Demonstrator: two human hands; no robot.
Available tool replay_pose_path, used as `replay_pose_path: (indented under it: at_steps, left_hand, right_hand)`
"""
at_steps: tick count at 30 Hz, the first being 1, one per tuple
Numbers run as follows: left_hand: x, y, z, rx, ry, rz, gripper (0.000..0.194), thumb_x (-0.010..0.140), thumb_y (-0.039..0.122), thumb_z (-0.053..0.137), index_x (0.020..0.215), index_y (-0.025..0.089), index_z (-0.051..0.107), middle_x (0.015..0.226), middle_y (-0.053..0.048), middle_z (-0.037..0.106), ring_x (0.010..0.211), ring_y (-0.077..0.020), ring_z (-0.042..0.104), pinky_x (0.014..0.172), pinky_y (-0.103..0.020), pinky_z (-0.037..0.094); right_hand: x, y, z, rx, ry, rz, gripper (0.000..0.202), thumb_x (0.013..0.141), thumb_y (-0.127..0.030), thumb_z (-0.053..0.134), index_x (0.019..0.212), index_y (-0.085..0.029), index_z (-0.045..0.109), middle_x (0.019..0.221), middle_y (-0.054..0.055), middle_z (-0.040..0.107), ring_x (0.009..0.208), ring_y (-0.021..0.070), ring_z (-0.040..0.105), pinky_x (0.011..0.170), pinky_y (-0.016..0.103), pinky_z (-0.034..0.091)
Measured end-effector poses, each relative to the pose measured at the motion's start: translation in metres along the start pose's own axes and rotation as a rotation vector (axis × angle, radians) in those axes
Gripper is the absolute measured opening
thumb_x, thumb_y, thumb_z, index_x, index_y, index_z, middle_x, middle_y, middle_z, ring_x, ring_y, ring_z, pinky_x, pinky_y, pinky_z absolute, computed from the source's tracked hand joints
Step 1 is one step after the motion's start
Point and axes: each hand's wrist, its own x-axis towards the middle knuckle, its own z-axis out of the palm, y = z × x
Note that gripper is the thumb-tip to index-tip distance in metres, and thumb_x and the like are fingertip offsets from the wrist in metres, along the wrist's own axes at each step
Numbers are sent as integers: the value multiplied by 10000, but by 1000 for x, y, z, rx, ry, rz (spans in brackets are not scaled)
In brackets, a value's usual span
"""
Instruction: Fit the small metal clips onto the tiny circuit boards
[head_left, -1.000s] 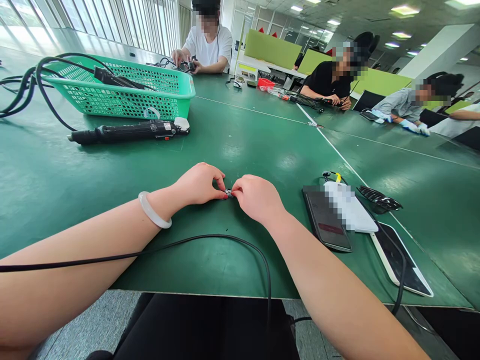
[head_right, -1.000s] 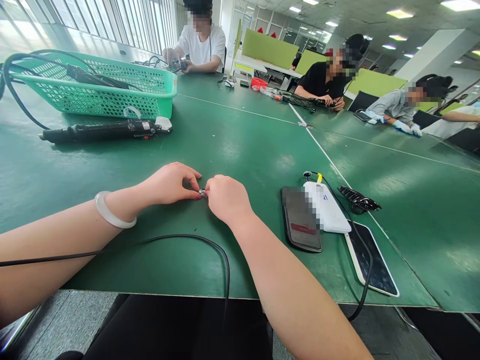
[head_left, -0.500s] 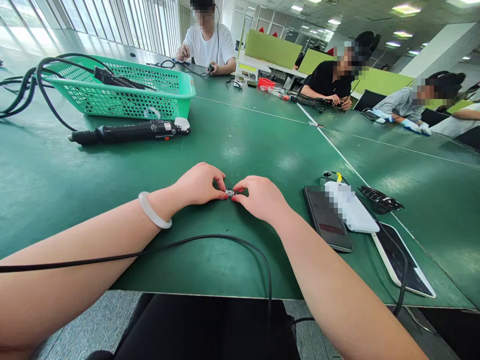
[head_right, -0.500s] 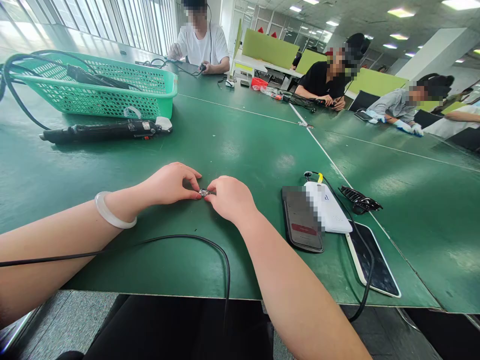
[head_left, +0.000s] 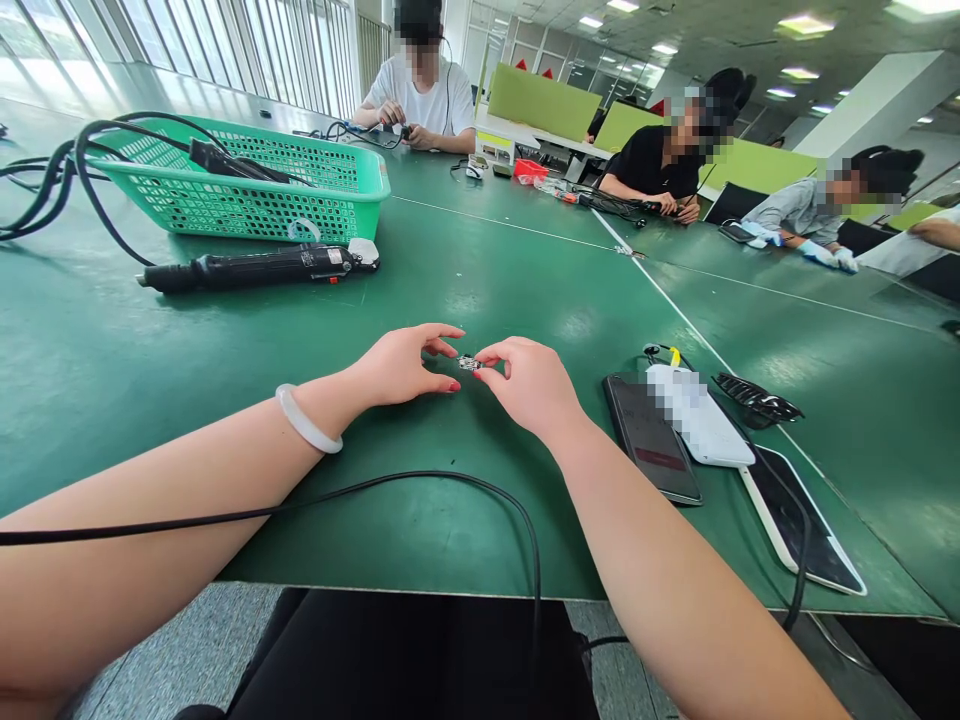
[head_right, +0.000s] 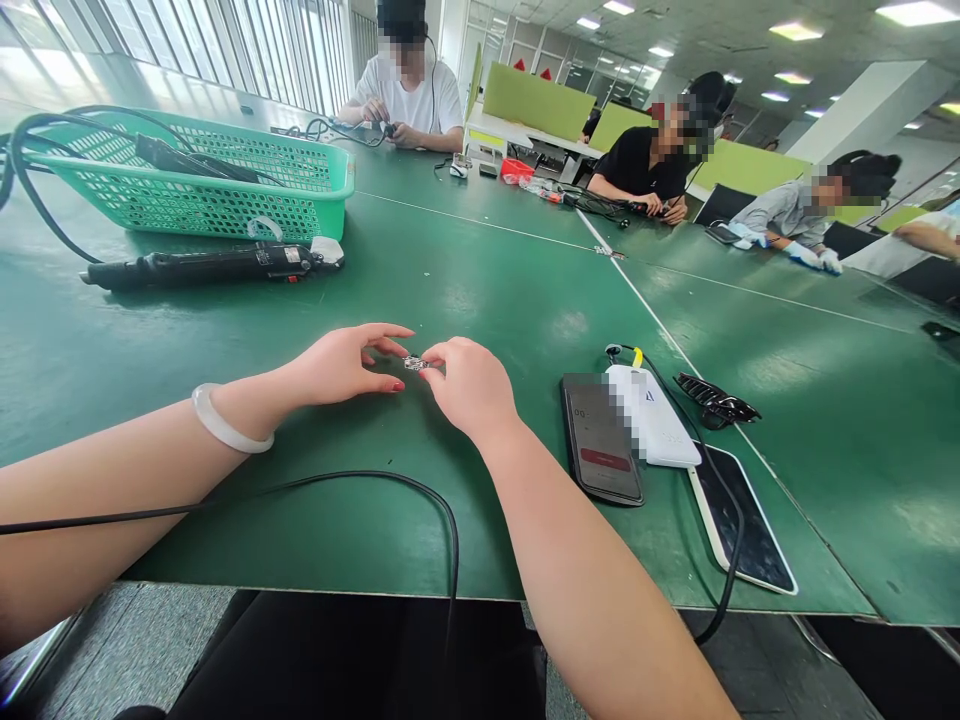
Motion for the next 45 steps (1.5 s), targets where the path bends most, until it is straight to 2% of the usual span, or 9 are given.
replay_pose_path:
  at_steps: [5, 12, 17, 20, 29, 33, 36, 41, 45]
  left_hand:
    - [-1, 4, 1, -8, -6, 26, 564, 671, 395, 692, 1204, 235, 602, 1063, -46, 689, 972, -218, 628, 923, -364, 458]
    - [1, 3, 1, -98, -26, 15, 594, 647, 357, 720, 1206, 192, 602, 1082, -66, 690, 1027, -231, 619, 948, -378, 461]
    - [-3, 10, 11, -690, -59, -96, 500, 807, 331, 599, 1264, 142, 525, 1258, -106, 606, 1174, -203, 551, 1047, -366, 405]
    - [-8, 20, 19, -1074, -51, -186, 385, 911, 307, 438, 1226, 109, 538, 1247, -136, 600, 1129, -190, 578, 1012, -348, 447]
    - [-7, 25, 24, -1184, 30, -391, 242, 862, 51, 410, 814, 85, 644, 864, -110, 682, 766, -123, 639, 807, -253, 541]
    - [-5, 25, 4, -1063, 178, -568, 225, 804, -34, 416, 778, 82, 608, 756, -97, 643, 640, -100, 612, 666, -211, 544]
    - [-13, 15, -24, -839, 261, -569, 149, 810, 4, 452, 829, 89, 573, 733, -74, 611, 575, -91, 571, 562, -202, 497]
    - [-50, -28, -78, -34, 176, -495, 176, 868, 171, 375, 967, 129, 514, 769, -27, 600, 605, -120, 551, 603, -239, 448]
    - [-83, -68, -110, 622, 28, -462, 378, 799, 134, 375, 1156, 97, 492, 963, -86, 663, 915, -212, 612, 827, -288, 422]
  right_hand:
    - [-1, -3, -1, -42, 27, -30, 169, 834, -262, 567, 938, -218, 692, 902, 16, 657, 732, 129, 556, 603, 254, 379]
    - [-1, -4, -1, -67, 38, -41, 173, 843, -263, 560, 950, -219, 689, 919, 23, 657, 756, 135, 557, 617, 259, 381]
    - [-3, -9, -1, -21, 85, -66, 176, 849, -286, 559, 944, -216, 689, 907, 20, 666, 779, 136, 572, 638, 254, 396]
    - [-3, -16, 3, -15, 99, -94, 174, 856, -272, 541, 931, -213, 687, 904, 16, 668, 810, 137, 582, 667, 251, 409]
    - [-2, -28, 19, -99, 86, -111, 185, 868, -320, 539, 929, -238, 693, 845, 17, 639, 793, 144, 576, 633, 253, 394]
    - [-3, -28, 18, 10, 144, -117, 268, 859, -417, 559, 997, -220, 676, 863, 16, 637, 803, 133, 576, 653, 243, 403]
    - [-1, -19, 13, 90, 170, -52, 343, 850, -465, 555, 1031, -195, 665, 864, 18, 636, 764, 125, 568, 636, 244, 408]
    - [5, 4, 6, 170, 69, 65, 312, 866, -422, 532, 1045, -201, 660, 821, 9, 631, 672, 112, 531, 607, 249, 398]
    - [8, 12, 8, 214, 46, 92, 286, 869, -394, 529, 1025, -199, 669, 807, 12, 637, 686, 114, 535, 629, 253, 396]
